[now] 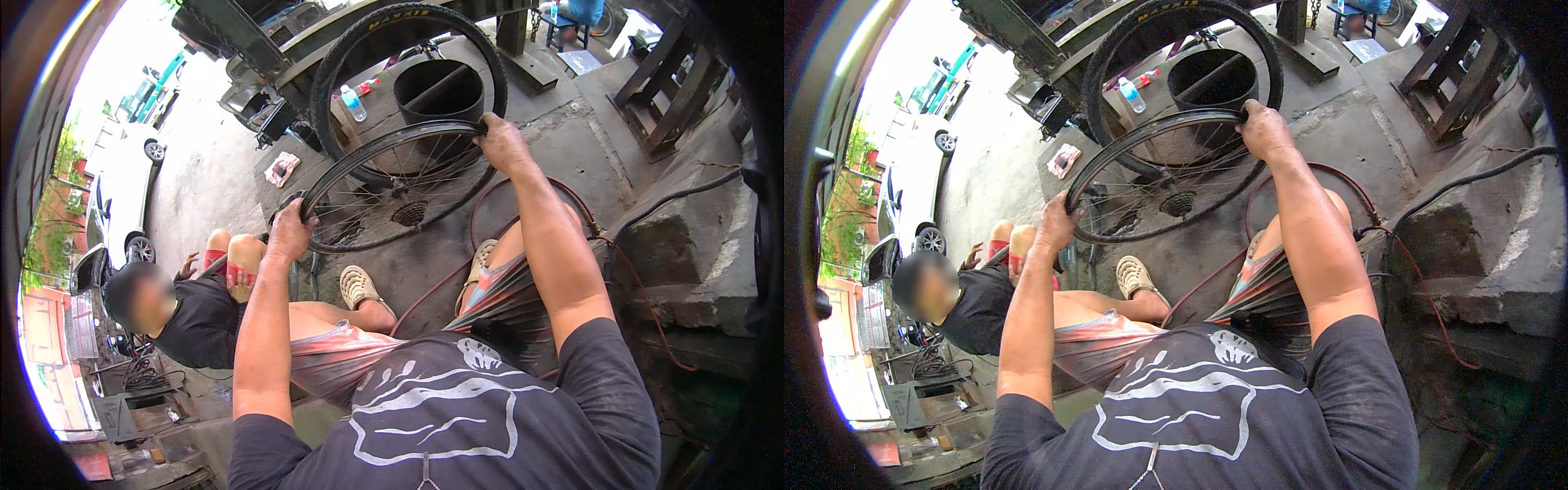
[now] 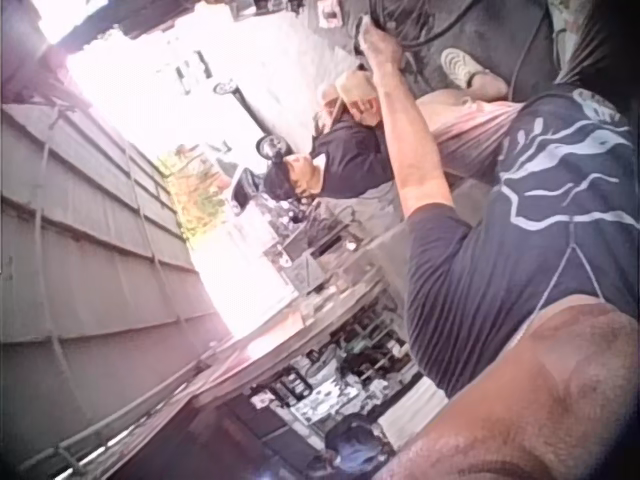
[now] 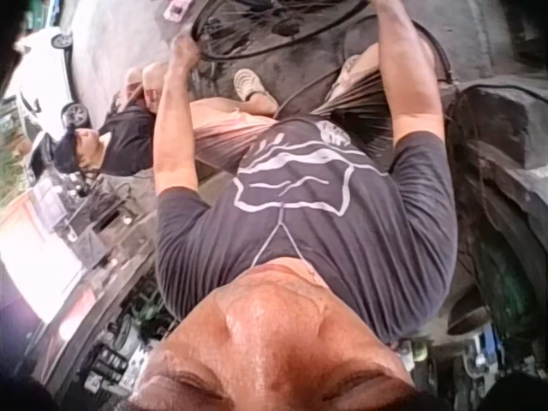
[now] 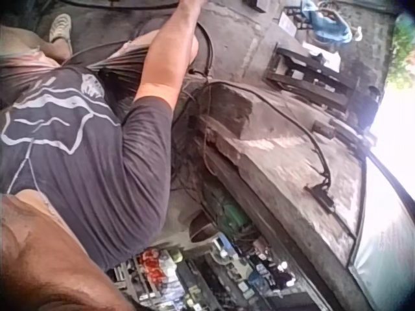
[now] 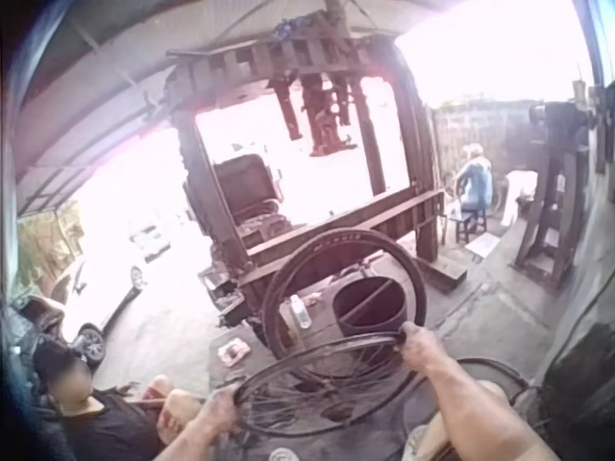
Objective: The person removes a bicycle tire from the rim, extracts the inner tube, and uses a blue tool to inspect or repair the tube. They then reinsert the tube into the tire and begin seating the tire back onto the rim.
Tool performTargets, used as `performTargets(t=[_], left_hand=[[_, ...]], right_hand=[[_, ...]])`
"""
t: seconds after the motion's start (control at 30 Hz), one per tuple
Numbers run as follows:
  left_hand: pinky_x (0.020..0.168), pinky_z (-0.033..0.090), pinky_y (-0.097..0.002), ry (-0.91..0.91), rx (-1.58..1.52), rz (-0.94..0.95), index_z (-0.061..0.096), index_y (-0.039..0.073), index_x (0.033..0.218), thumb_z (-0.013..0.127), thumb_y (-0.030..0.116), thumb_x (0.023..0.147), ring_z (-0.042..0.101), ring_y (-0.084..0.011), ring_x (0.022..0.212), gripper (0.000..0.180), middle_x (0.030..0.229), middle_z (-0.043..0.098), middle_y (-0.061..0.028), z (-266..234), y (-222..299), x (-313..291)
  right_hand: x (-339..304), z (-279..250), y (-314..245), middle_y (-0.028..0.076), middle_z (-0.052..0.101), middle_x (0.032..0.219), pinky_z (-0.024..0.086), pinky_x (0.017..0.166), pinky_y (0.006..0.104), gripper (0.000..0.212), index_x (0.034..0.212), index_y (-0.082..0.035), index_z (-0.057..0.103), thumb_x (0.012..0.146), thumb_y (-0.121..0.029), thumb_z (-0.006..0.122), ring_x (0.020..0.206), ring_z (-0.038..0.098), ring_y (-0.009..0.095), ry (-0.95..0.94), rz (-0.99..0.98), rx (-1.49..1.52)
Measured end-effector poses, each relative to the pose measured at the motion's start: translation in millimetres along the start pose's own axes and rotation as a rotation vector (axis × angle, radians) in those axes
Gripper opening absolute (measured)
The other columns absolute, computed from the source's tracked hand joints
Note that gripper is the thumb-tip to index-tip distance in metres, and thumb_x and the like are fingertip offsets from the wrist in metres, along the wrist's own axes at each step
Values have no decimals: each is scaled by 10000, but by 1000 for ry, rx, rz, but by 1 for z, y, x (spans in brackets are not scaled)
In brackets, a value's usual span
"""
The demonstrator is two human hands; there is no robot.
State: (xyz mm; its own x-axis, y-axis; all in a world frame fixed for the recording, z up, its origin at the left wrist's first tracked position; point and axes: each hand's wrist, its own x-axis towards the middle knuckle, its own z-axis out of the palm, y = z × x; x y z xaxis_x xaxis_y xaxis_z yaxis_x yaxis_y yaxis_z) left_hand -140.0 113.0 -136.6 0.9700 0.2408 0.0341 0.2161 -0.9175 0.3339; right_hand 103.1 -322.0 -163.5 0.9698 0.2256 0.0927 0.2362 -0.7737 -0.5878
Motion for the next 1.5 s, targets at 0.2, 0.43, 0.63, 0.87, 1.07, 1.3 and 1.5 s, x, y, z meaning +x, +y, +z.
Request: performTargets(t=[0.2,0.43,0.63,0.87,1.07,1.3,1.5], left_hand=[[995,555,-572,11,63,-8,660,-15,1265,821,162,980,704,-529,1155,372,1134,759,-312,-1,2,-4],[1006,569,-555,-61,43,-74,660,-9,1339,802,172,1002,716,-517,1186,409,1184,764,-315,-6,13,-3],[958,585,-532,97,-97,-12,704,18,1298,850,169,960,753,-479,1116,398,1142,792,-267,-28,48,-23],[971,583,-516,65,-139,-22,738,42,1286,845,182,960,766,-437,1141,371,1174,807,-220,-23,45,-13],[981,581,-522,116,-172,-12,717,46,1314,827,214,986,747,-463,1147,384,1193,790,-242,-4,29,-9],[971,576,-534,172,-103,49,685,39,1313,776,219,1030,727,-487,1140,348,1192,768,-255,3,35,-13],[979,572,-538,160,-98,23,674,42,1313,753,184,1033,713,-494,1154,323,1205,754,-260,8,37,-15]], right_hand=[[-8,-7,-16,263,765,1325,567,1081,562,500,1441,-98,639,985,-195,819,1284,707,472,-21,6,0],[-17,3,-53,246,707,1396,523,1154,521,617,1493,-55,634,917,-80,853,1335,650,465,51,-503,44],[-9,5,-37,208,738,1218,539,1048,536,412,1325,-33,720,942,-126,840,1193,671,467,139,-542,197],[-7,17,-34,216,732,1225,555,1044,488,390,1319,2,732,943,-43,827,1192,695,435,54,-413,274],[-1,12,-40,228,735,1235,553,1055,497,387,1319,3,734,951,-78,827,1217,690,450,18,-351,189],[-2,9,-40,242,736,1275,544,1089,511,405,1349,14,714,975,-107,812,1257,677,460,-1,-333,120],[-2,12,-33,241,735,1274,543,1095,513,418,1360,13,705,977,-115,812,1256,677,461,-2,-350,99]])
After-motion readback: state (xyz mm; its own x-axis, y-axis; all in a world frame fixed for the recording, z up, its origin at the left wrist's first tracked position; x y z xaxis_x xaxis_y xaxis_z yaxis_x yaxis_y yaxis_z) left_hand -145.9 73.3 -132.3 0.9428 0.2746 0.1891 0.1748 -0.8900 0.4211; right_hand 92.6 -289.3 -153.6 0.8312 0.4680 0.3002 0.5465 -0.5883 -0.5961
